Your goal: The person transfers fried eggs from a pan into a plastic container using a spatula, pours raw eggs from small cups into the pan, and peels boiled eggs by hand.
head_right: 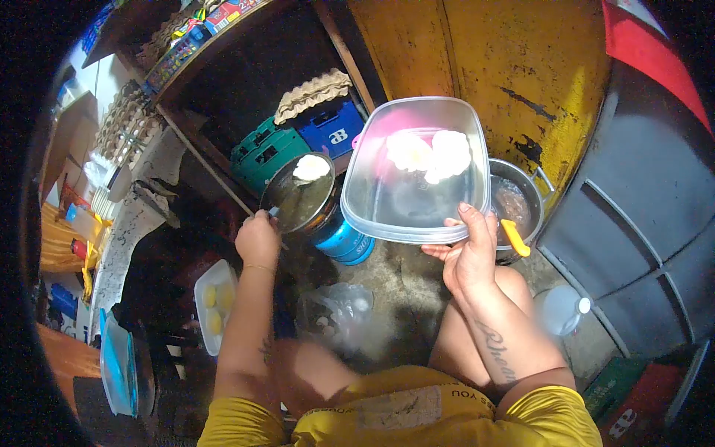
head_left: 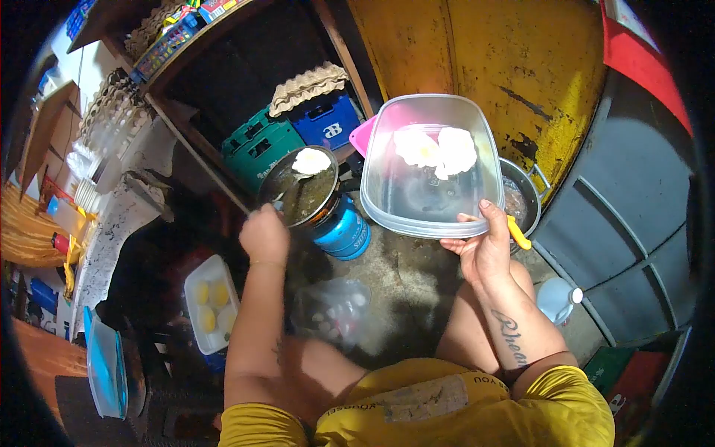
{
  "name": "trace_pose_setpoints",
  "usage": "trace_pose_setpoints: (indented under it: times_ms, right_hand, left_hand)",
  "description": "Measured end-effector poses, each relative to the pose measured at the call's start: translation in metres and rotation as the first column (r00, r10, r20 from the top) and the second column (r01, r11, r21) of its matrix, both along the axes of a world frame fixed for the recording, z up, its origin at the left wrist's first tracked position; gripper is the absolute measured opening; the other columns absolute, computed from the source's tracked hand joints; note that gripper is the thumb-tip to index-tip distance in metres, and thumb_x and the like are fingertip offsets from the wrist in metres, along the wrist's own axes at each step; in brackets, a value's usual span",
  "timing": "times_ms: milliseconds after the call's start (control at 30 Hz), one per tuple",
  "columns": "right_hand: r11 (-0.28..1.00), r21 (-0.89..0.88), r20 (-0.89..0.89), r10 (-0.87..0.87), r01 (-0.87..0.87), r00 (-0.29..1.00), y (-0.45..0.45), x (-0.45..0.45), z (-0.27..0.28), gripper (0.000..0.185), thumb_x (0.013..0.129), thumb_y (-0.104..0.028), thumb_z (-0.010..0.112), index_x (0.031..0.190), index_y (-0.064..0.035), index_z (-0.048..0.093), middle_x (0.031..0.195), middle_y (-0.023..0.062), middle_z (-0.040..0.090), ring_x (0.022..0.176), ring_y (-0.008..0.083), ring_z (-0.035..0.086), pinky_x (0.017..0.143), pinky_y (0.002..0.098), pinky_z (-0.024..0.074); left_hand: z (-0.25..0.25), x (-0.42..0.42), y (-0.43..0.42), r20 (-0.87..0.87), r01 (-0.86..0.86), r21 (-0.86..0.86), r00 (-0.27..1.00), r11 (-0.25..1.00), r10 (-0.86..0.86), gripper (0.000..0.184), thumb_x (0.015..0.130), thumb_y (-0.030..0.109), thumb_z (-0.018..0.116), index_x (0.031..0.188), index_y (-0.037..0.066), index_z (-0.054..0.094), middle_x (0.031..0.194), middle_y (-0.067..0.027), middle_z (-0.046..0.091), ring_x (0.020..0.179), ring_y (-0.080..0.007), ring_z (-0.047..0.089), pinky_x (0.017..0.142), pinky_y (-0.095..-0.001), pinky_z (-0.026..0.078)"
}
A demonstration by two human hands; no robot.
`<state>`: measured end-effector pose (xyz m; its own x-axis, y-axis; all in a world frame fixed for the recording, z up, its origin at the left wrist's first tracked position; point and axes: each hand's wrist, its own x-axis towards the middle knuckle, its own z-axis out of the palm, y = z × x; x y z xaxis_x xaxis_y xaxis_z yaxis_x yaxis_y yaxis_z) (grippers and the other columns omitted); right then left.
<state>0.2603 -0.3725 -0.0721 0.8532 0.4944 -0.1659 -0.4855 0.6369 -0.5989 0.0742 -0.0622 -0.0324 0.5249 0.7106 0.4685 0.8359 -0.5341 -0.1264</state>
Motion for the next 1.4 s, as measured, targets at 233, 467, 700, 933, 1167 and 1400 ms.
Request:
trace_pose_setpoints:
  times_ms: [233,467,700,933,1167,1400]
  right_hand:
    - [1.0,-0.008,0.014,-0.013,0.013,1.0,0.0,-0.001,0.002,0.043,0.09,-0.032,0.063,0.119,-0.0128,0.037,0.096,0.0132,0.054,0.06,0.0293,0.066,0.05,0.0408,0.0607]
    - [1.0,0.004,0.003,-0.005,0.005,1.0,0.001,-0.001,0.001,0.047,0.09,-0.033,0.063,0.123,-0.012,0.037,0.097,0.014,0.054,0.06,0.0293,0.066,0.051,0.0406,0.0607]
    - [1.0,0.009,0.012,-0.001,0.001,1.0,0.0,-0.001,-0.001,0.047,0.09,-0.032,0.063,0.123,-0.0119,0.036,0.098,0.0148,0.053,0.061,0.0291,0.066,0.051,0.0414,0.0608]
    - [0.996,-0.081,0.075,-0.022,0.028,0.997,-0.001,-0.002,0.004,0.061,0.086,-0.045,0.067,0.122,-0.0059,0.037,0.099,0.0161,0.054,0.068,0.0309,0.068,0.056,0.0424,0.0621]
    - [0.997,-0.082,0.087,-0.007,0.014,0.996,0.004,-0.005,0.003,0.053,0.087,-0.039,0.066,0.119,-0.0102,0.036,0.097,0.0154,0.055,0.066,0.031,0.068,0.054,0.0435,0.0621]
    - [0.992,-0.097,0.11,0.087,-0.076,0.99,0.008,-0.019,0.008,0.049,0.088,-0.033,0.065,0.122,-0.012,0.036,0.102,0.0144,0.049,0.066,0.0275,0.066,0.051,0.0388,0.0601]
  left_hand:
    - [0.0,0.002,-0.003,-0.048,-0.006,0.031,0.999,1.0,0.008,0.017,0.088,0.025,0.063,0.09,0.009,0.067,0.088,-0.0138,0.069,0.082,-0.0331,0.069,0.068,-0.0466,0.056]
    - [-0.003,0.003,0.0,-0.076,0.001,0.075,0.997,0.997,0.005,0.014,0.089,0.021,0.059,0.09,0.01,0.067,0.088,-0.0129,0.069,0.082,-0.0323,0.07,0.066,-0.046,0.056]
    - [0.002,-0.001,0.0,0.02,-0.023,-0.038,1.0,0.999,0.024,0.017,0.089,0.025,0.062,0.091,0.009,0.069,0.088,-0.0155,0.07,0.085,-0.0347,0.069,0.071,-0.0469,0.055]
    - [0.002,-0.021,0.006,0.252,-0.073,-0.336,0.954,0.939,0.164,0.03,0.089,0.033,0.067,0.105,0.01,0.073,0.101,-0.0168,0.072,0.095,-0.0352,0.068,0.081,-0.0459,0.053]
    - [0.001,-0.044,0.013,0.328,0.001,-0.267,0.94,0.964,0.09,0.03,0.088,0.035,0.067,0.104,0.01,0.074,0.099,-0.0177,0.072,0.095,-0.037,0.068,0.082,-0.0454,0.053]
    - [0.031,-0.063,0.007,0.359,0.012,-0.289,0.928,0.957,0.097,0.03,0.087,0.035,0.068,0.098,0.008,0.074,0.098,-0.0188,0.071,0.093,-0.0379,0.068,0.08,-0.0449,0.053]
